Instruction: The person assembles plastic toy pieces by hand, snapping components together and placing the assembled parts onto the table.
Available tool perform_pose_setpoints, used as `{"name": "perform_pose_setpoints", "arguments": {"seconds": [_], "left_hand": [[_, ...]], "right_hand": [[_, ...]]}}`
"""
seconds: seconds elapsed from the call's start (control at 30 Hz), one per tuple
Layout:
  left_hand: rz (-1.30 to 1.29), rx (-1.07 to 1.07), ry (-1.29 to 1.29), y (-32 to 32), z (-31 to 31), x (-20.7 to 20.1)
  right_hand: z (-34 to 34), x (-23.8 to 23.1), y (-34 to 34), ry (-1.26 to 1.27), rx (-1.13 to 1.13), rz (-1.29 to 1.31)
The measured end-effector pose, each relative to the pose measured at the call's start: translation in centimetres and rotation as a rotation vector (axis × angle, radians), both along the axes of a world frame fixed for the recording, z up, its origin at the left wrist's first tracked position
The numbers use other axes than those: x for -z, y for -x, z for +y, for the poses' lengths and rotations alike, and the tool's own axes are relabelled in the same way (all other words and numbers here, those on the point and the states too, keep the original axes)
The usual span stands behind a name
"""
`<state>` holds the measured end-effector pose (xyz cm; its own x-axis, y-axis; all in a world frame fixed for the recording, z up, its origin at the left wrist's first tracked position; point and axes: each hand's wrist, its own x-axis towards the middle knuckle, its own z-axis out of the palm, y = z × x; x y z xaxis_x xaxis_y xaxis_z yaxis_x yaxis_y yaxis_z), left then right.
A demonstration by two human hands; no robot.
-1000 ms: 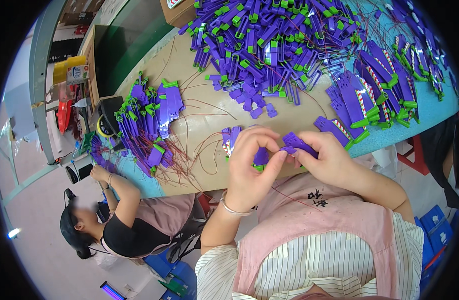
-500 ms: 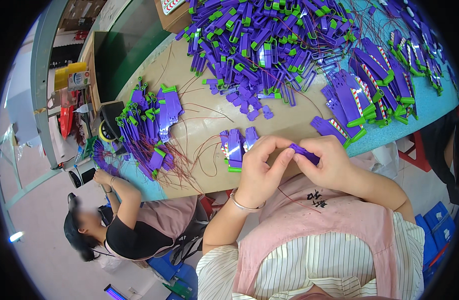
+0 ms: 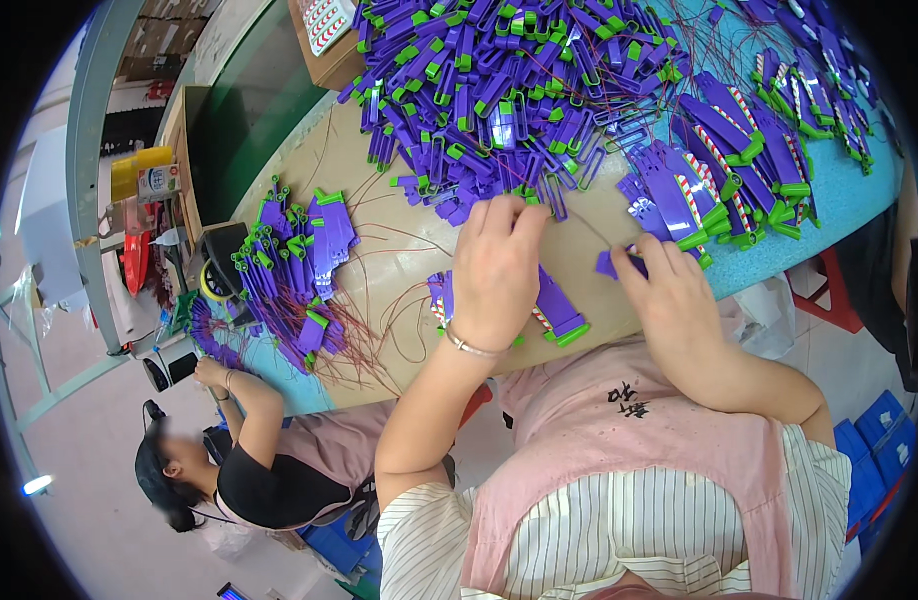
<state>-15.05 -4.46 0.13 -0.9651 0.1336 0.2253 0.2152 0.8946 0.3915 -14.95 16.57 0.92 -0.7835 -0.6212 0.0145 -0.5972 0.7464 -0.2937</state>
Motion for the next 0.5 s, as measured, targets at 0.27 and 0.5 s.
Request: {"name": "perform_pose_setpoints", "arguments": {"seconds": [0.27,0.5], "left_hand": [[0.186,0.256,0.173,1.5,-1.2,0.8],[0.058,0.121,-0.378,-1.2,-0.3,0.1]], "right_hand": [[-0.4,0.5,0.5,0.091,0.1,-0.037],[-0.3,0.3,1.4,0.414,0.05,-0.214]]}}
